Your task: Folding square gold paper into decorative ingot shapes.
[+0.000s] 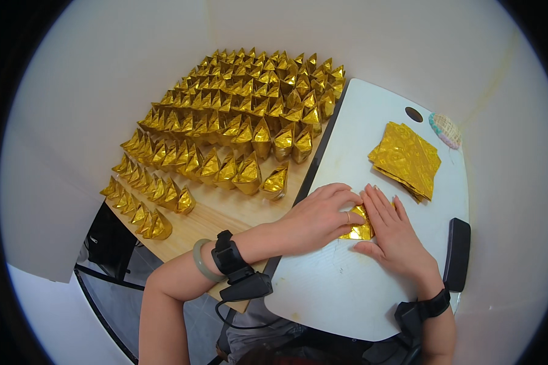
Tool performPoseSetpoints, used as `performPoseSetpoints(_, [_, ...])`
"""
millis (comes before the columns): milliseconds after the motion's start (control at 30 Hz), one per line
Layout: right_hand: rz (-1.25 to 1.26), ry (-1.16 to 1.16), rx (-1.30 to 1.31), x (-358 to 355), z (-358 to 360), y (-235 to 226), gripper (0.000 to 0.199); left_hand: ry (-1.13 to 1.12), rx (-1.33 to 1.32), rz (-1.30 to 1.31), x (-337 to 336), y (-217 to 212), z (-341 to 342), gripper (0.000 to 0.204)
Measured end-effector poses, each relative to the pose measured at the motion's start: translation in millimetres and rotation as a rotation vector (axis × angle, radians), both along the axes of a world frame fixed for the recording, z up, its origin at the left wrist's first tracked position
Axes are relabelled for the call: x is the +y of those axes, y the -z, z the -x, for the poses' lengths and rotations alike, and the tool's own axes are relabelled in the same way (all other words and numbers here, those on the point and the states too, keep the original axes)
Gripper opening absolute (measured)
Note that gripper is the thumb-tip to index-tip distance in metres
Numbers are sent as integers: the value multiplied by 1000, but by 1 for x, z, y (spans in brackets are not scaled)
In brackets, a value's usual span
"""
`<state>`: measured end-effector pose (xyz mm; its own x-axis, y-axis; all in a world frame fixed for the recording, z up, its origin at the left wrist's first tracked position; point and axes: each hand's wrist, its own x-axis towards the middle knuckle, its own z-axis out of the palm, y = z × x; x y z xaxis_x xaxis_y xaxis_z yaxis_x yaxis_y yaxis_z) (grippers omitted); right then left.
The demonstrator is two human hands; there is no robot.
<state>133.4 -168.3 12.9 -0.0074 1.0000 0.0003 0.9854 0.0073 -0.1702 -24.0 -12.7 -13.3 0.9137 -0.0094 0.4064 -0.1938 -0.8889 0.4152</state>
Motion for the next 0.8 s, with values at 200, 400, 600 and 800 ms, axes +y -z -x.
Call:
performPoseSetpoints(200, [-46,33,36,-1,-4,4,78,-10,0,17,0,1,0,25])
performPoseSetpoints(400, [-165,19,402,-2,-31,2,52,-24,-7,-4,0,2,1,26])
performPoseSetpoints(600, [-38,337,451,-5,-19,-26,53,-27,-3,-11,2,3,4,28])
performPoseSetpoints(800, [-49,352,686,-6,-29,-19,32,-100,6,90,-2,-4,-1,32])
